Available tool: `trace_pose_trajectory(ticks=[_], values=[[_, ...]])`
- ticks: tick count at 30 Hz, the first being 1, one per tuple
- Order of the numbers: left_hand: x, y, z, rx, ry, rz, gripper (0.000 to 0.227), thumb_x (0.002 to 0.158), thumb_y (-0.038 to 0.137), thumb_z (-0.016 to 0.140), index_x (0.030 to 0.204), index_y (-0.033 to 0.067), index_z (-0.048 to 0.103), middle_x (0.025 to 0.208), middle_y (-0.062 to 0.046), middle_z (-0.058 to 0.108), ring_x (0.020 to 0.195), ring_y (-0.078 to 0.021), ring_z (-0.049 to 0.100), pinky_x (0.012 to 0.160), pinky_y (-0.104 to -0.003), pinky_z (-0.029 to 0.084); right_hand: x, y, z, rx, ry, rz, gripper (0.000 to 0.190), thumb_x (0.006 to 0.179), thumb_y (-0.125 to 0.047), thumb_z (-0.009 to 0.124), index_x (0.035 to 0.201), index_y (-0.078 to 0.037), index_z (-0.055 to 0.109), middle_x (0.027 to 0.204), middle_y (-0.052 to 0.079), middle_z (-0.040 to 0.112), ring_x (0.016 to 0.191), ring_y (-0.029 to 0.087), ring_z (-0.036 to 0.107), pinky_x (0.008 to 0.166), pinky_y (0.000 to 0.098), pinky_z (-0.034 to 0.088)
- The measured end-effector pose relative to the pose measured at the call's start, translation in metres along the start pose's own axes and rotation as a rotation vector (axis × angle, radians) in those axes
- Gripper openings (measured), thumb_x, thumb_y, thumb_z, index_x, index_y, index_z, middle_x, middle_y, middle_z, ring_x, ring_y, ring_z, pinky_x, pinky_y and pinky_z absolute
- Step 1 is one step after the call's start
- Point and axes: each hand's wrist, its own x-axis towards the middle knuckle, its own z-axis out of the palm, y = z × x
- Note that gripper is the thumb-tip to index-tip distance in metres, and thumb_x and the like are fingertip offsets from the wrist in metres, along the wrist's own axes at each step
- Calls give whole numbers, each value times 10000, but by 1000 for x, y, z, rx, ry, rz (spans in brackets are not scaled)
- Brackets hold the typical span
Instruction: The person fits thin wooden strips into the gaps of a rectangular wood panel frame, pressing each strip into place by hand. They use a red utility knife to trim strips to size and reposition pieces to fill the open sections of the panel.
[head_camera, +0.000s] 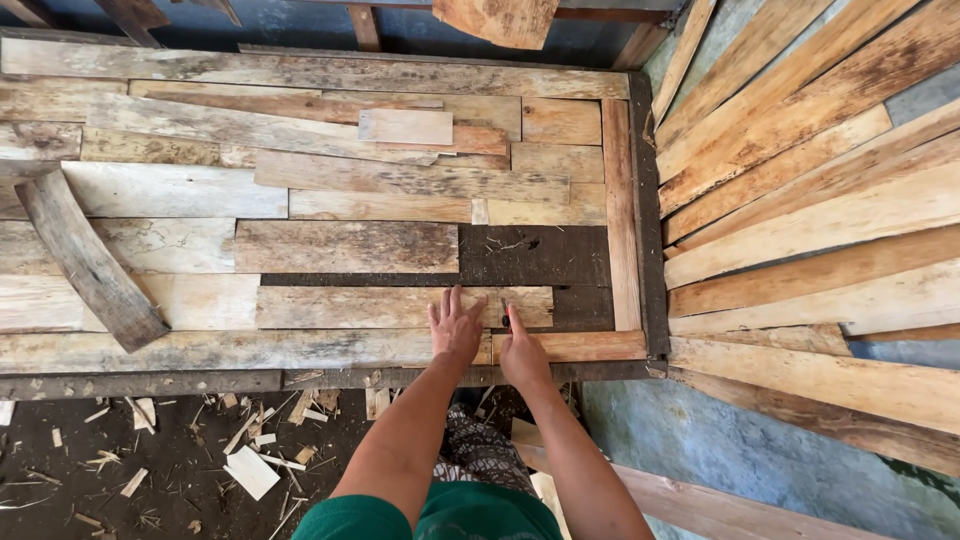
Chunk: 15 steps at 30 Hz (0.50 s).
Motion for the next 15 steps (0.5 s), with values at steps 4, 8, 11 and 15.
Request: trace_pose_trajectory(ticks=[4, 8, 11, 15], values=[[-1, 3, -8, 10, -39, -17, 562, 1037, 350, 557, 1568, 373, 375, 1702, -139, 112, 1582, -330, 94, 1269, -584, 119, 6, -39, -26, -35, -167, 212, 691, 1067, -202, 439, 1677, -268, 121, 992, 193, 736, 843, 309, 726, 790, 458, 586], [-3, 2, -7, -3, -21, -10, 584, 1021, 314, 584, 1563, 370, 375, 1688, -147, 126, 1574, -334, 96, 1259, -588, 122, 21, -26, -13, 12, -142, 177, 710, 1050, -181, 447, 1665, -258, 100, 1068, 152, 707, 837, 284, 733, 787, 423, 612], [-2, 2, -4, -28, 1, -8, 587, 1012, 295, 603, 1555, 368, 392, 1683, -143, 147, 1574, -335, 105, 1260, -592, 126, 25, -21, -9, 31, -118, 146, 712, 1045, -173, 457, 1665, -235, 113, 1069, 151, 712, 822, 268, 736, 782, 408, 620], [-4, 3, -7, -48, 7, -15, 599, 1002, 283, 619, 1551, 373, 398, 1681, -141, 158, 1577, -329, 111, 1262, -593, 128, 26, -22, -11, 4, -129, 144, 714, 1045, -182, 460, 1670, -227, 118, 1055, 170, 740, 842, 267, 735, 794, 413, 618]])
